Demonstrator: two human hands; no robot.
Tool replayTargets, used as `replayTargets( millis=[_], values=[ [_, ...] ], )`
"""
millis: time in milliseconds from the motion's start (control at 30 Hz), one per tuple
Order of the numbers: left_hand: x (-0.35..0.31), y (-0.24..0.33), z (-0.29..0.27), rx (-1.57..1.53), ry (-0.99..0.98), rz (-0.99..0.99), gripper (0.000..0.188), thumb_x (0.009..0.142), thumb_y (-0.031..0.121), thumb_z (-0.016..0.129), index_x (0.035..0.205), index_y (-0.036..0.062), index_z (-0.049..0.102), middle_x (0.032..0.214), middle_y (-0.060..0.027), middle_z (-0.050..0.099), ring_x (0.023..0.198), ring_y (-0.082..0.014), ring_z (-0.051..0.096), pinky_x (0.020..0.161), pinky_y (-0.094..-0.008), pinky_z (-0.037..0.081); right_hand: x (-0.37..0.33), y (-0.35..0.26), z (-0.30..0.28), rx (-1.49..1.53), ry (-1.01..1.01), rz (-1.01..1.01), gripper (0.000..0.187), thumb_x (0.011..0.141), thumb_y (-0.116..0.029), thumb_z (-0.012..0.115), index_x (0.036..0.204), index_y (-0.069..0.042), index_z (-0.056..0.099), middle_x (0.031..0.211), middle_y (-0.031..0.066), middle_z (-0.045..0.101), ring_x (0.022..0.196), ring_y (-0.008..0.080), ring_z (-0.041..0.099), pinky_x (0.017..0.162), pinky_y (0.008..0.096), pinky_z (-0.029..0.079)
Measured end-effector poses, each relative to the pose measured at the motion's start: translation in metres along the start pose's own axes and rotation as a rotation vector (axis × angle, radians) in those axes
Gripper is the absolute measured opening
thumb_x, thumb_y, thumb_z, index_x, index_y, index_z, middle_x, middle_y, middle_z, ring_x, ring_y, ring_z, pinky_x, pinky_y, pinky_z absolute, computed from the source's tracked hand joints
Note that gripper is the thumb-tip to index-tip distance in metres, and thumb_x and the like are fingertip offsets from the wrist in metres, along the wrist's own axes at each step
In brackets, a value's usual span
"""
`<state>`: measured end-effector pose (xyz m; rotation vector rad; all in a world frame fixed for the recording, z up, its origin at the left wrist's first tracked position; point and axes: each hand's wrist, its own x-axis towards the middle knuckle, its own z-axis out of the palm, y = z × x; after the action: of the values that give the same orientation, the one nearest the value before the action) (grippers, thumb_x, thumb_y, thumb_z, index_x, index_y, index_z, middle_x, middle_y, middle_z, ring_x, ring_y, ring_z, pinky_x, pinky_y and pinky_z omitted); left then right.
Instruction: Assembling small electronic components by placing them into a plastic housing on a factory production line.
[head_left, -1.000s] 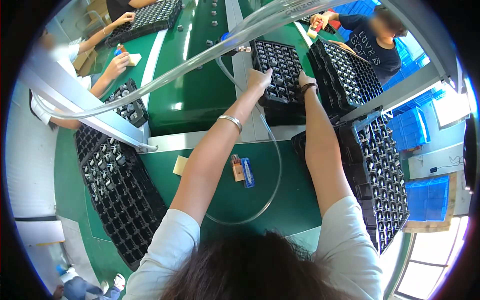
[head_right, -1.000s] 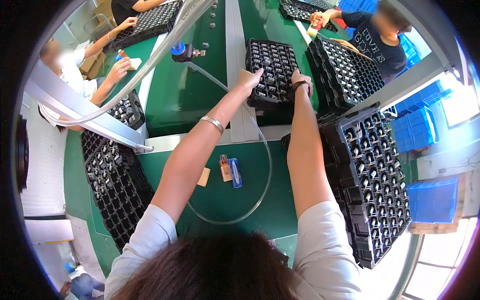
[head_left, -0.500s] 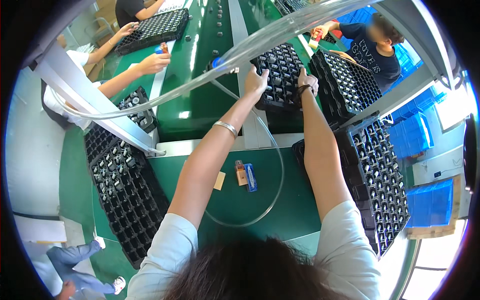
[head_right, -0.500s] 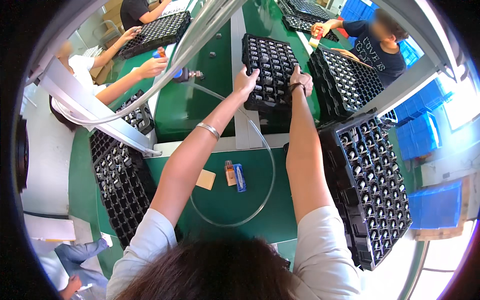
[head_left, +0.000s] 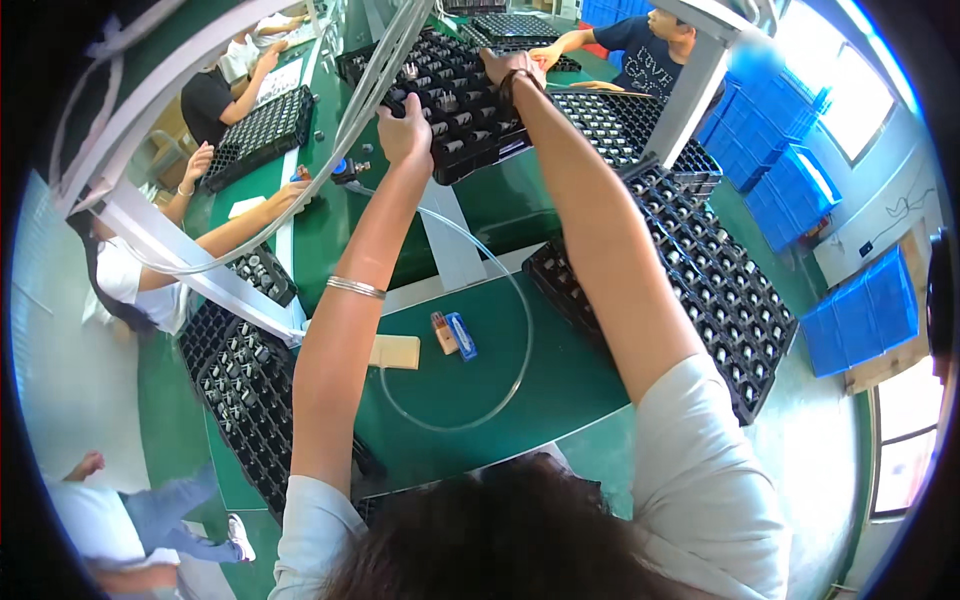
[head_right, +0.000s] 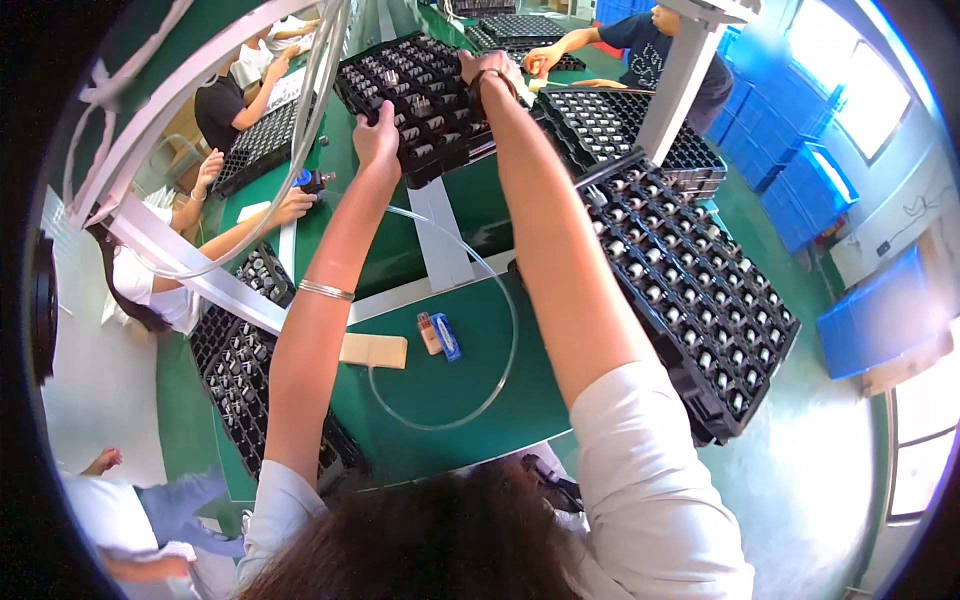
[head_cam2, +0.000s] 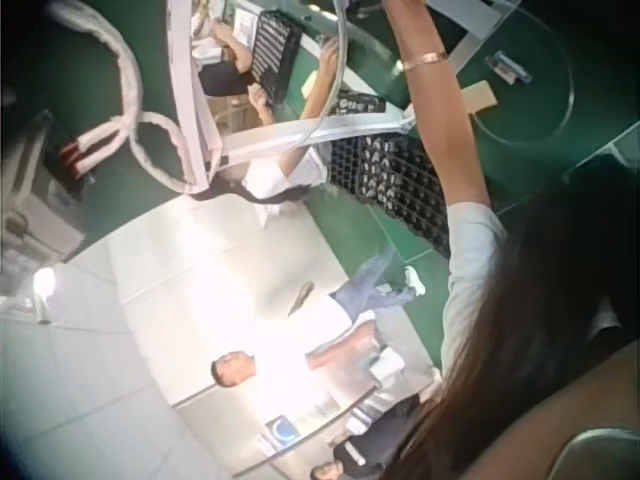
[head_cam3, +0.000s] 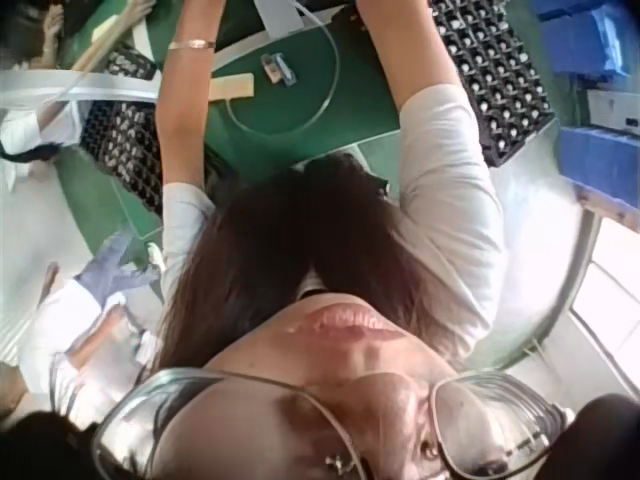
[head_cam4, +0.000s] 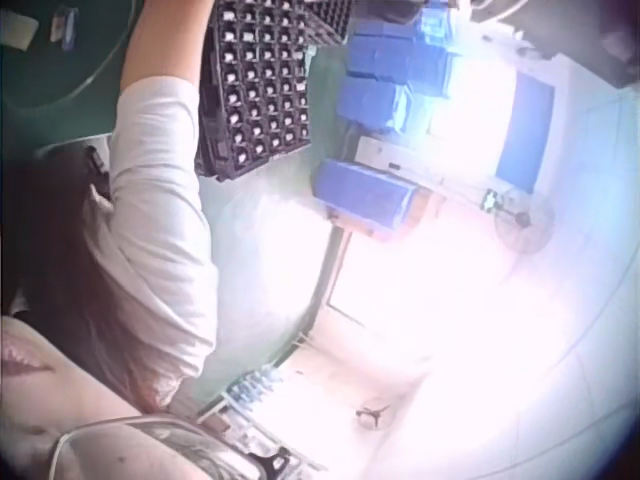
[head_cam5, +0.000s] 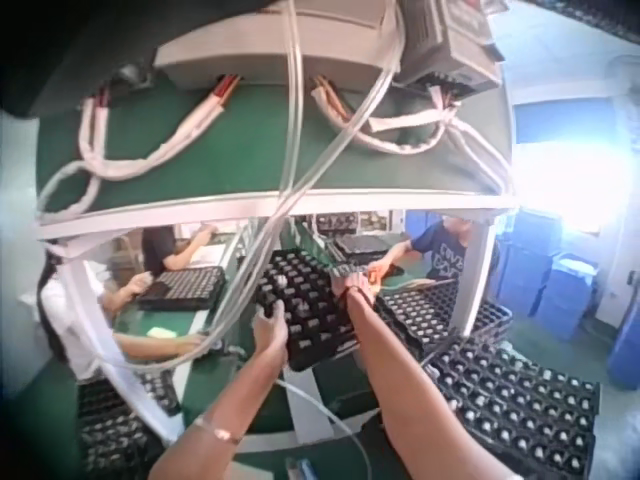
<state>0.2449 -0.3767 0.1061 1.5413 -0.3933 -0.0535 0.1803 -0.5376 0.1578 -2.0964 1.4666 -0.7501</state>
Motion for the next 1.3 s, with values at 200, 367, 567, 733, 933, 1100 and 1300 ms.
replayTargets(
  millis=[200,367,567,733,933,1100,1300],
  values=[
    [-0.088,0.060,-0.004,-0.252,-0.132,0.020,0.073,0.086,0.030,0.057,0.134,-0.0113,0.021,0.123,-0.0286,0.047,0.114,-0.0378,0.047,0.096,-0.0377,0.037,0.009,0.029,-0.071,-0.104,0.039,-0.151,0.078,0.069,-0.073,0.044,0.099,-0.005,0.067,0.111,0.0159,0.061,0.105,0.0282,0.057,0.089,0.0369,0.042],
    [-0.211,0.121,-0.008,-0.109,-0.344,-0.063,0.082,0.088,0.034,0.050,0.139,-0.0038,-0.001,0.131,-0.0388,0.023,0.118,-0.0468,0.037,0.099,-0.0441,0.034,-0.014,0.108,-0.157,-0.091,0.062,-0.123,0.075,0.071,-0.067,0.053,0.103,-0.001,0.064,0.104,0.0150,0.064,0.097,0.0234,0.061,0.083,0.0306,0.045],
    [-0.323,0.140,-0.021,-0.220,-0.491,-0.116,0.084,0.089,0.031,0.049,0.135,-0.0076,-0.010,0.125,-0.0406,0.023,0.114,-0.0453,0.041,0.097,-0.0402,0.035,-0.116,0.161,-0.251,0.003,-0.129,-0.150,0.068,0.075,-0.058,0.057,0.101,0.005,0.063,0.098,0.0158,0.065,0.091,0.0223,0.062,0.079,0.0325,0.047],
    [-0.410,0.141,-0.009,-0.381,-0.594,-0.130,0.088,0.088,0.024,0.054,0.135,-0.0045,-0.015,0.127,-0.0413,0.020,0.114,-0.0479,0.039,0.097,-0.0415,0.035,-0.165,0.229,-0.315,-0.014,-0.105,-0.040,0.059,0.079,-0.054,0.055,0.094,0.002,0.067,0.088,0.0110,0.067,0.081,0.0160,0.063,0.073,0.0295,0.048],
    [-0.449,0.129,-0.006,-0.377,-0.681,-0.170,0.096,0.085,0.023,0.059,0.134,-0.0032,-0.019,0.127,-0.0410,0.019,0.112,-0.0469,0.042,0.095,-0.0407,0.036,-0.187,0.292,-0.317,-0.069,-0.031,0.019,0.057,0.078,-0.056,0.057,0.092,-0.003,0.069,0.083,0.0077,0.067,0.076,0.0134,0.061,0.071,0.0276,0.047],
    [-0.427,0.114,-0.011,-0.209,-0.829,-0.190,0.110,0.078,0.038,0.064,0.132,-0.0093,-0.018,0.124,-0.0432,0.023,0.115,-0.0462,0.039,0.098,-0.0392,0.035,-0.178,0.309,-0.293,-0.028,-0.077,0.021,0.056,0.078,-0.056,0.056,0.094,-0.004,0.069,0.084,0.0089,0.067,0.080,0.0158,0.062,0.074,0.0291,0.046],
    [-0.387,0.103,-0.015,0.016,-1.086,-0.140,0.112,0.074,0.043,0.061,0.127,-0.0208,-0.013,0.126,-0.0453,0.026,0.118,-0.0450,0.039,0.100,-0.0347,0.033,-0.168,0.301,-0.285,-0.356,-0.041,-0.066,0.059,0.080,-0.060,0.051,0.088,-0.004,0.068,0.076,0.0100,0.066,0.076,0.0181,0.062,0.069,0.0307,0.046]
  ],
)
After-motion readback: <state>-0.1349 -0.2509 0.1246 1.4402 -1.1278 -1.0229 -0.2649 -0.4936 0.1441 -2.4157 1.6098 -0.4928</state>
